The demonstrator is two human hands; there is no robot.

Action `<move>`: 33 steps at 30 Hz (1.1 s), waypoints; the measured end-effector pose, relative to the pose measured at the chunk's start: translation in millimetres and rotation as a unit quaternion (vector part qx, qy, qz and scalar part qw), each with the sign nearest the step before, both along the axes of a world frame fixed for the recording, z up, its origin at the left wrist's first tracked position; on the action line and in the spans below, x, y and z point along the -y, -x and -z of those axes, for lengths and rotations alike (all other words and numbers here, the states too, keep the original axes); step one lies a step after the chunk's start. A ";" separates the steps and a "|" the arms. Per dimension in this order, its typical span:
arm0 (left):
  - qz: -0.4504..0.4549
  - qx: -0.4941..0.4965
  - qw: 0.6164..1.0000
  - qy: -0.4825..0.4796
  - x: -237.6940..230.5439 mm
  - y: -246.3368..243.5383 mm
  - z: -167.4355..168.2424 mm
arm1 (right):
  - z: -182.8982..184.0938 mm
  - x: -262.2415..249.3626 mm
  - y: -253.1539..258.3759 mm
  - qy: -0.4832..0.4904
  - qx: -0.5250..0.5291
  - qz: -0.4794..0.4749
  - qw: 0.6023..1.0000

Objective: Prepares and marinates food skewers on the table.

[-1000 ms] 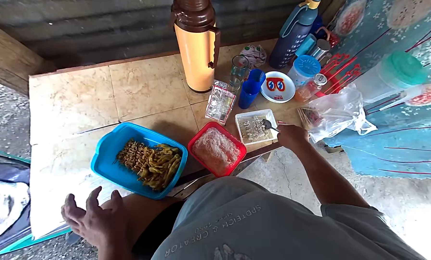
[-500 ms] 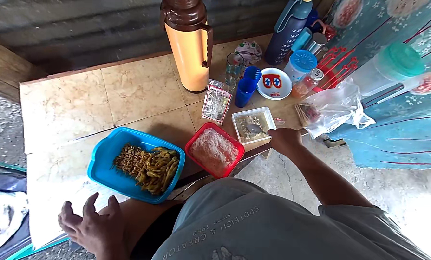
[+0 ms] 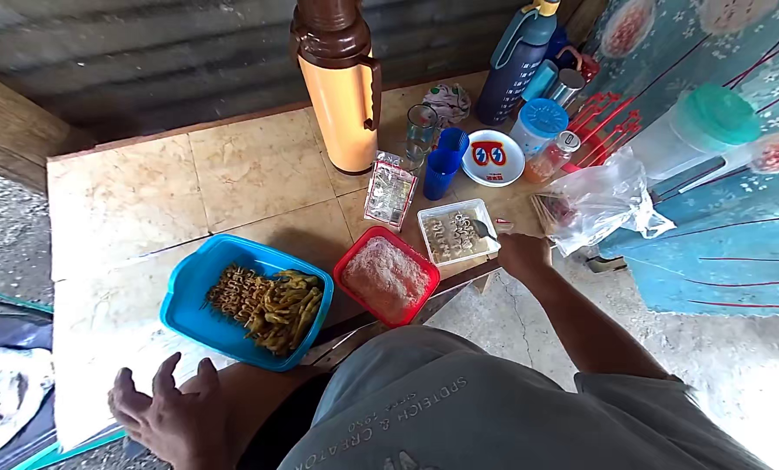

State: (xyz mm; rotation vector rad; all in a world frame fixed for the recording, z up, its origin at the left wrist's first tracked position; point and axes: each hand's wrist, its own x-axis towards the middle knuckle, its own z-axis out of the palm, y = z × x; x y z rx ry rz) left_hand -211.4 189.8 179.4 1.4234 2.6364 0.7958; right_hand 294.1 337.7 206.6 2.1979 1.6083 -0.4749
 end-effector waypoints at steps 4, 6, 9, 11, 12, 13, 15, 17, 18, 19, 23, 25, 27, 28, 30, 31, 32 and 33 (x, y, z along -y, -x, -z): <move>-0.008 0.001 1.000 0.001 0.1 -1.5 -0.8 | 28.8 0.2 -25.1 -0.026 -0.147 0.073 0.986; -0.006 0.002 1.000 0.004 -2.5 -1.0 1.0 | 48.1 -1.9 -36.3 -0.039 -0.217 0.082 0.972; -0.006 0.002 1.000 0.005 -3.8 1.1 2.2 | 48.9 -1.5 -42.2 -0.053 -0.245 0.096 0.963; -0.005 0.001 1.000 0.010 -2.9 2.2 1.9 | 40.1 1.4 -45.9 -0.062 -0.234 0.101 0.965; -0.006 0.001 1.000 0.012 -2.8 2.8 2.0 | 35.5 2.3 -47.9 -0.066 -0.228 0.101 0.966; -0.007 -0.001 1.000 0.013 -2.6 3.0 2.3 | 31.5 3.2 -49.5 -0.072 -0.224 0.103 0.966; -0.006 0.001 1.000 0.015 -2.9 2.9 2.2 | 24.2 4.0 -49.1 -0.089 -0.204 0.104 0.969; -0.005 0.000 1.000 0.016 -3.6 3.7 2.5 | 11.3 4.2 -39.7 -0.094 -0.163 0.093 0.978; -0.005 -0.001 1.000 0.014 -4.1 3.7 2.8 | 3.3 4.8 -32.1 -0.094 -0.135 0.082 0.983; -0.005 -0.002 1.000 0.013 -4.4 3.7 3.4 | -4.4 5.3 -23.7 -0.090 -0.102 0.067 0.988; -0.007 -0.005 1.000 0.011 -3.8 3.0 3.7 | -13.7 2.5 3.5 -0.063 -0.029 -0.007 0.998; -0.004 -0.003 1.000 0.011 -2.9 3.4 3.8 | -18.0 2.3 16.7 -0.057 -0.012 -0.048 0.997; 0.004 -0.004 1.000 0.007 -1.6 4.4 3.4 | -21.2 5.9 25.6 -0.076 -0.002 -0.098 0.992; 0.006 -0.005 1.000 0.005 -1.4 4.8 3.3 | -23.8 7.8 28.5 -0.085 -0.001 -0.116 0.990; 0.007 -0.003 1.000 0.001 -1.7 5.3 3.0 | -28.5 9.2 29.2 -0.095 0.002 -0.125 0.988; 0.005 -0.003 1.000 0.000 -2.2 5.7 3.4 | -29.1 8.8 26.7 -0.102 0.001 -0.118 0.988; 0.003 -0.002 1.000 0.002 -2.5 5.7 3.7 | -27.4 7.7 22.3 -0.112 0.002 -0.105 0.988; 0.001 -0.002 1.000 0.002 -2.7 5.6 4.2 | -23.2 6.1 16.8 -0.120 0.006 -0.090 0.989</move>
